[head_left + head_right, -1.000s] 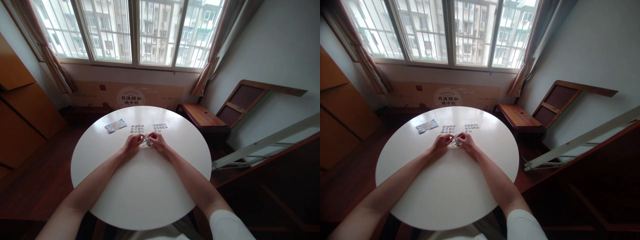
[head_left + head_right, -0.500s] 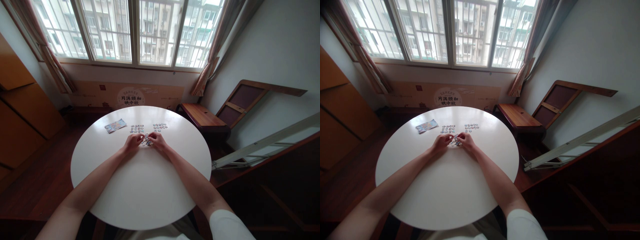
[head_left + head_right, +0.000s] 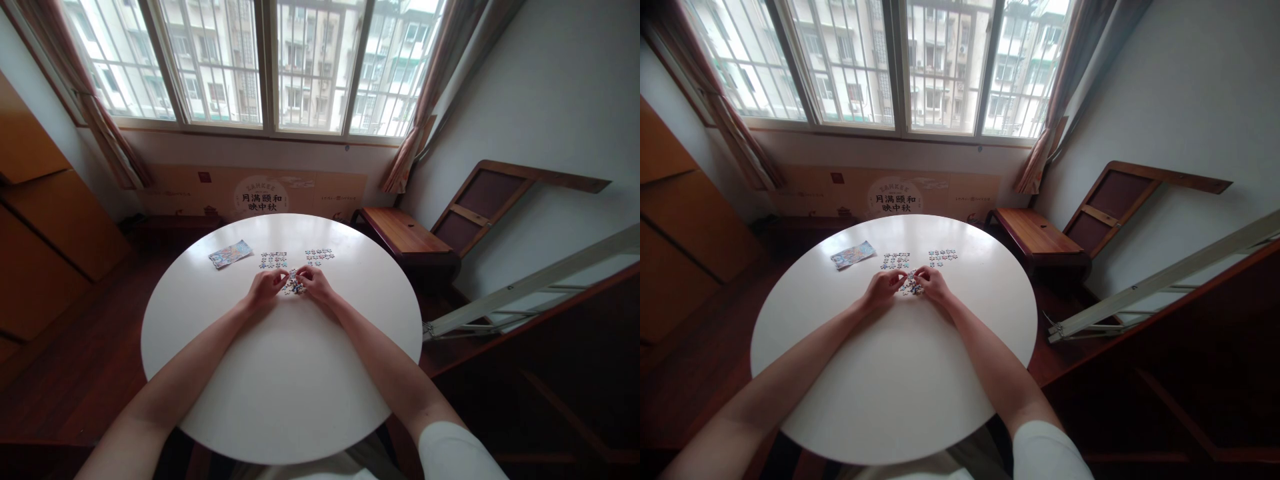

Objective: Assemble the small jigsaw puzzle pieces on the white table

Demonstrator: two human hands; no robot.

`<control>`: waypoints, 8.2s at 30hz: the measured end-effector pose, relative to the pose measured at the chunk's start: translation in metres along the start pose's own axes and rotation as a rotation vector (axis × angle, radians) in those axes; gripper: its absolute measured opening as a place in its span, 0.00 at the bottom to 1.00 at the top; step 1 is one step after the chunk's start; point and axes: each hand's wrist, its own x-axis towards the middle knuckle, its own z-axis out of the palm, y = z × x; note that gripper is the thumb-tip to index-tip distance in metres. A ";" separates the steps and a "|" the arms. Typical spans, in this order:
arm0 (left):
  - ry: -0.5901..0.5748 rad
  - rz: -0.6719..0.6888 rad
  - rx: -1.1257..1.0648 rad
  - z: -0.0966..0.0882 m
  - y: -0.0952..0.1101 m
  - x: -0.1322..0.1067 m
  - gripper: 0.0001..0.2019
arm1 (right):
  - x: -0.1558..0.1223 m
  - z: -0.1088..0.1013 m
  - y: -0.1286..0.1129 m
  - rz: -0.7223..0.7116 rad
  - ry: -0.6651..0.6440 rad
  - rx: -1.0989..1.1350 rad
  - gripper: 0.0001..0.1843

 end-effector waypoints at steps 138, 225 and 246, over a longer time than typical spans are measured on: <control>-0.127 -0.422 0.193 -0.045 -0.045 0.005 0.10 | 0.001 0.001 0.003 0.045 -0.035 -0.054 0.13; -0.247 -0.067 0.081 -0.011 0.003 0.000 0.16 | -0.006 -0.027 -0.015 0.113 -0.003 -0.527 0.09; -0.145 -0.059 -0.208 -0.005 -0.004 0.003 0.18 | 0.002 -0.015 -0.022 -0.017 -0.133 -0.047 0.18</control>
